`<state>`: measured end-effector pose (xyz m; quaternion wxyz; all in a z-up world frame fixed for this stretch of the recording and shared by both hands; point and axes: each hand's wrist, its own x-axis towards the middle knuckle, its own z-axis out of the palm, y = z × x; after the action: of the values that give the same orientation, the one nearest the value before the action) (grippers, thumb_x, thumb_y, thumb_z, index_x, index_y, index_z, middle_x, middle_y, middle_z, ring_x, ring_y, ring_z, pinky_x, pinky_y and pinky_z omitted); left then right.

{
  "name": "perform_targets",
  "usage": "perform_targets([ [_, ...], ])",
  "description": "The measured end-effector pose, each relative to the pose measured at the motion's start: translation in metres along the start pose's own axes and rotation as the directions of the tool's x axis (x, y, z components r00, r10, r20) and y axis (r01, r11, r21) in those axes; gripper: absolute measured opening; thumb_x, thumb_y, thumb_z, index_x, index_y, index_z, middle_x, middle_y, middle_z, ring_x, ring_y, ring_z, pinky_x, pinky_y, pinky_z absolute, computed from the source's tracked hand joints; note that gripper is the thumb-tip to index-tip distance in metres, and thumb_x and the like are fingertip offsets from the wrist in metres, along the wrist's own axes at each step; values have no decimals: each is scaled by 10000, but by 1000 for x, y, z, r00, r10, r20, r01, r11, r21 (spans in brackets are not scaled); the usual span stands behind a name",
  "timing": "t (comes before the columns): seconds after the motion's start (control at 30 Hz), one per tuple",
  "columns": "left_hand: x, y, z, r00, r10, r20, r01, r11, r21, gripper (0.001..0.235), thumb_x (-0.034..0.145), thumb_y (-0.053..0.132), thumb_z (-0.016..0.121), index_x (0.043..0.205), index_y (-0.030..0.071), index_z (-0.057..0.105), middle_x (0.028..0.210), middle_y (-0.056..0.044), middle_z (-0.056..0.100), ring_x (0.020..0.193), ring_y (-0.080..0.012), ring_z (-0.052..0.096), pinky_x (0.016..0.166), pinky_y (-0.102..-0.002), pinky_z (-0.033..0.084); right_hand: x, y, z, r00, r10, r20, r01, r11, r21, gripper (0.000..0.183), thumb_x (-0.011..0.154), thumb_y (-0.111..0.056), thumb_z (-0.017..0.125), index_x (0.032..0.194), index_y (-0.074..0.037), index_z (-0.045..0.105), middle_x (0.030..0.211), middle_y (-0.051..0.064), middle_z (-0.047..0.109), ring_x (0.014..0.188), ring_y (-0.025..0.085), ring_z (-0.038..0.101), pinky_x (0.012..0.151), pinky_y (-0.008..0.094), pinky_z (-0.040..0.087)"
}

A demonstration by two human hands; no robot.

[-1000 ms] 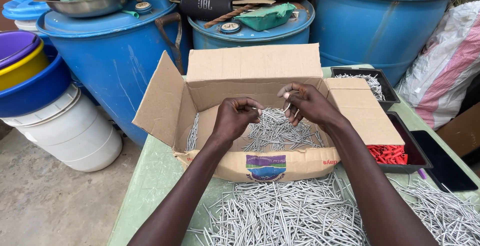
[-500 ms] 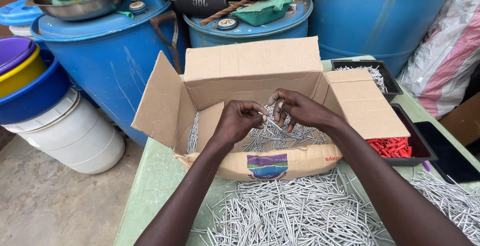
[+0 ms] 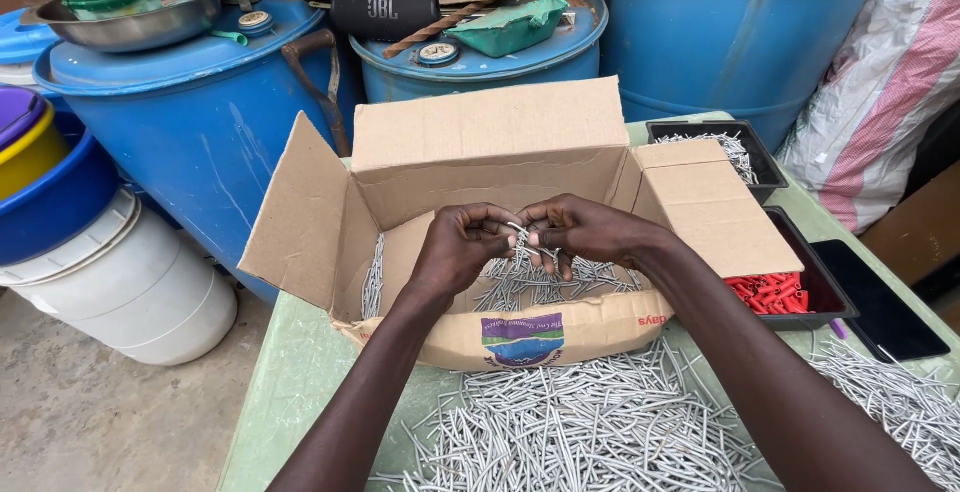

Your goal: Sorting and inspecting small metal clips from a large pile into a cardboard box and plastic trays.

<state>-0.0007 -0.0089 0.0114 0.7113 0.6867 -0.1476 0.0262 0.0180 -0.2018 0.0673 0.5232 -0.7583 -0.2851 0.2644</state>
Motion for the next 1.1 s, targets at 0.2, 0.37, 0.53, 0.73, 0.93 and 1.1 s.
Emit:
perform_targets([
  [0.2, -1, 10, 2, 993, 115, -33, -114, 993, 41, 336, 762, -115, 707, 1075, 6, 719, 820, -127, 694, 744, -150, 733, 763, -296, 630, 1, 3, -3, 999, 34, -32, -30, 994, 102, 208, 891, -78, 661, 1028, 74, 699, 674, 129, 650, 534, 141, 640, 398, 212, 550],
  [0.37, -5, 17, 2, 984, 173, -39, -169, 982, 80, 431, 760, -87, 740, 1174, 21, 681, 885, -129, 655, 769, -169, 725, 750, -318, 641, -4, -4, 1, 996, 30, -79, -23, 996, 89, 67, 882, 0, 633, 840, 44, 661, 587, 128, 608, 446, 113, 569, 327, 173, 443],
  [0.53, -6, 13, -1, 982, 179, -56, -173, 979, 109, 581, 779, -77, 724, 1332, 7, 565, 955, -157, 592, 805, -194, 706, 792, -362, 638, -4, 1, -9, 982, 26, -188, -6, 994, 108, 154, 961, -100, 538, 881, 1, 624, 586, 83, 553, 439, 75, 503, 327, 155, 385],
  [0.73, -1, -8, -7, 1000, 3, 14, -11, 776, 631, 299, 769, 13, 732, 1063, 73, 738, 948, -148, 719, 878, -325, 740, 821, -456, 593, 4, 6, -23, 967, -8, -255, 156, 810, 565, 237, 999, -325, 458, 941, -101, 510, 631, 85, 487, 414, 110, 475, 310, 157, 338],
  [0.93, 37, -46, -10, 987, -100, -127, 154, 347, 925, 165, 756, 149, 723, 888, 220, 791, 824, -93, 694, 795, -305, 727, 691, -408, 595, -6, 3, -24, 936, -137, -325, 313, 746, 588, 266, 1049, -266, 502, 853, -88, 481, 557, 45, 413, 327, 57, 364, 274, 139, 256],
  [1.1, 62, -78, -12, 987, -141, -83, 118, 256, 960, 96, 751, 104, 721, 823, 117, 783, 763, -156, 683, 789, -408, 724, 652, -454, 584, -8, 9, -32, 928, -183, -326, 360, 670, 649, 288, 1057, -356, 460, 977, -90, 538, 589, 64, 462, 342, 63, 392, 281, 140, 269],
])
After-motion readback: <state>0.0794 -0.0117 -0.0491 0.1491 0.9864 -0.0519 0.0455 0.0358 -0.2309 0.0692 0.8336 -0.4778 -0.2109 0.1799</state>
